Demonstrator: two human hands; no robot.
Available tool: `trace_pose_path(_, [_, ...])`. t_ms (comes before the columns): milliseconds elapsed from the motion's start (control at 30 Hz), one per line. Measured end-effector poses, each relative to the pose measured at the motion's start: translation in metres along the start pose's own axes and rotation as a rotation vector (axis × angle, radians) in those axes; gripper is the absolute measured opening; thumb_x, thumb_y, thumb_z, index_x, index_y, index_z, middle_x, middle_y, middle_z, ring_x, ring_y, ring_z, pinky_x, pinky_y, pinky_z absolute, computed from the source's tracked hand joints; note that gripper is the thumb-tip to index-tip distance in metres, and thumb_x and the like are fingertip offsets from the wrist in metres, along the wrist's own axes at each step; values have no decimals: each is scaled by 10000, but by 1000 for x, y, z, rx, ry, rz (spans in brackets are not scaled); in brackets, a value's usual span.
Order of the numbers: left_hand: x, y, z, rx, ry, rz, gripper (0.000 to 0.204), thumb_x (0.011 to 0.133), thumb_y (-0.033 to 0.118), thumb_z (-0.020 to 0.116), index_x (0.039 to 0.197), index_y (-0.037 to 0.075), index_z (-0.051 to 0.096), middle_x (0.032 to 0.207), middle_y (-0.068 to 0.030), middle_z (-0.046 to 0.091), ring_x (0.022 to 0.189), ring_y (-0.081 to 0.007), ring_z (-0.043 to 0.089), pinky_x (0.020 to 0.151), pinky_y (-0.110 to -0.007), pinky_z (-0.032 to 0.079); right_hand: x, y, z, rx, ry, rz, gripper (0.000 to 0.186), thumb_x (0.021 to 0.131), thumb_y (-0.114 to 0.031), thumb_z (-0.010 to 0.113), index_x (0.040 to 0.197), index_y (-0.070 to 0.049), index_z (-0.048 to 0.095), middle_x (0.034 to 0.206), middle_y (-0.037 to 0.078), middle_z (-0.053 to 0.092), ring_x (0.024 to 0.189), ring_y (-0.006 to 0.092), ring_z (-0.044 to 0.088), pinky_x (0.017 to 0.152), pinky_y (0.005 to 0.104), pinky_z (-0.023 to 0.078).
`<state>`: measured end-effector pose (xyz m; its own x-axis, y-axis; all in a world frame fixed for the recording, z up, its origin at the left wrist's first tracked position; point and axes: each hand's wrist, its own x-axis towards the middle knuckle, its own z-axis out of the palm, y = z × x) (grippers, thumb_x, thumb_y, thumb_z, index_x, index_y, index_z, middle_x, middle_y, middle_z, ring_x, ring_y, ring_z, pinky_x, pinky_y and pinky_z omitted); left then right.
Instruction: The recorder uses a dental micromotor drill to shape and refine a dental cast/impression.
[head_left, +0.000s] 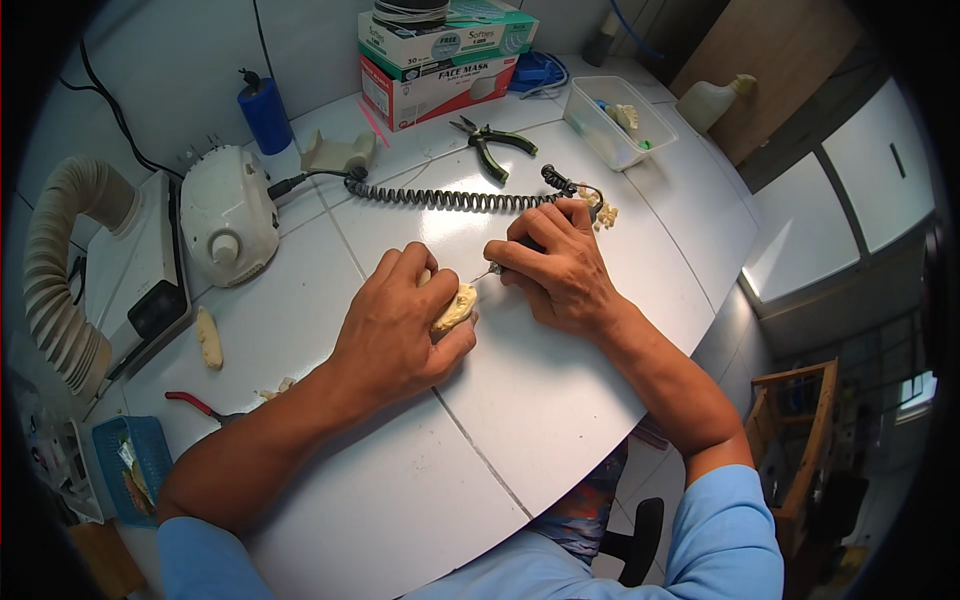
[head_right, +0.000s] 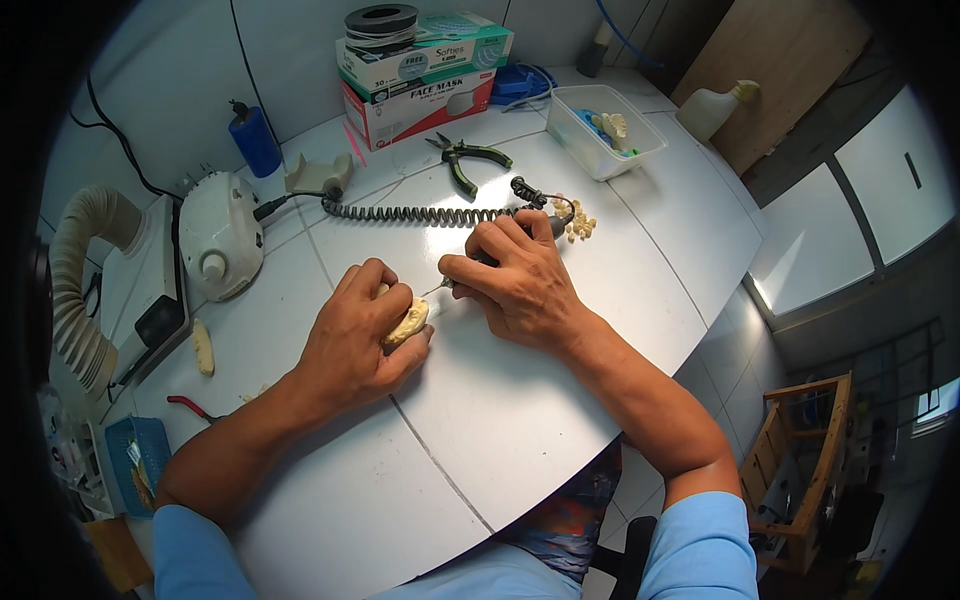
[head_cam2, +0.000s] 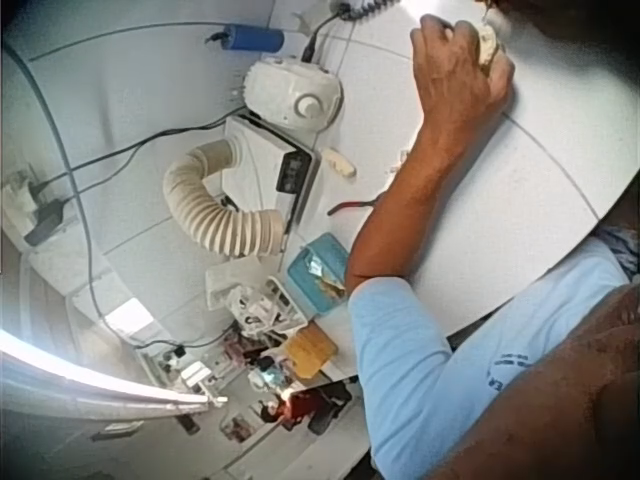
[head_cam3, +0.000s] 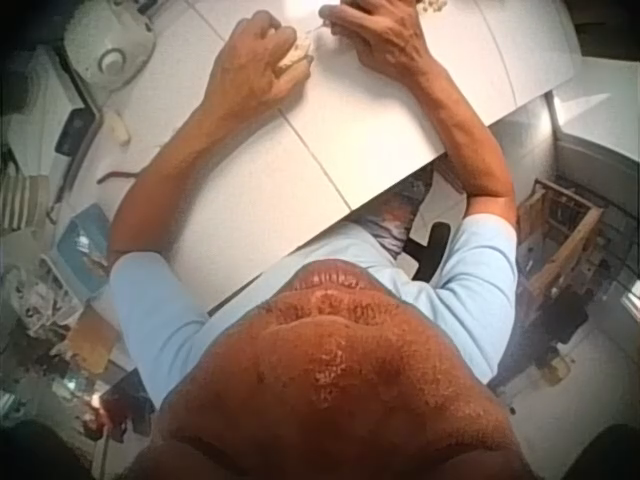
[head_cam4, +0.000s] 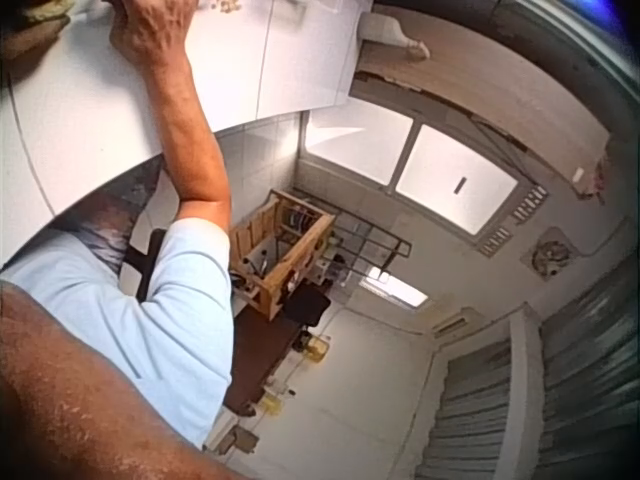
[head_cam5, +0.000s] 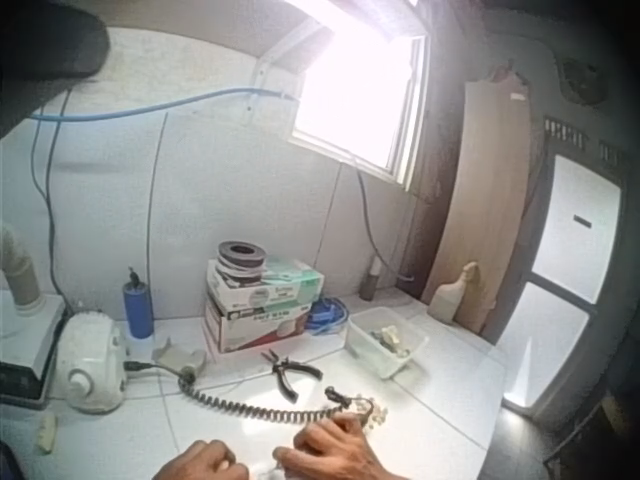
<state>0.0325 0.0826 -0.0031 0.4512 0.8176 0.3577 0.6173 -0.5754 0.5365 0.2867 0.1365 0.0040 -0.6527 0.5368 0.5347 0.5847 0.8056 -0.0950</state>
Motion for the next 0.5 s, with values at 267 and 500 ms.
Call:
trace_pose_path(267, [0, -1, -1, 6, -23, -9, 317, 888, 275, 789, 964, -15, 689, 1102, -197, 582, 994, -341, 590, 848, -465, 524, 2, -2, 0, -10, -7, -9, 255, 888, -155, 853, 1103, -249, 754, 938, -32, 597, 947, 174, 593, 996, 411, 338])
trace_pose_path(500, [0, -2, 0, 10, -18, 1, 318, 890, 279, 787, 961, -15, 687, 1097, -190, 580, 992, -335, 589, 845, -465, 523, 2, -2, -1, 1, -14, -8, 248, 893, -152, 845, 1103, -246, 753, 935, -29, 595, 938, 176, 592, 994, 409, 337])
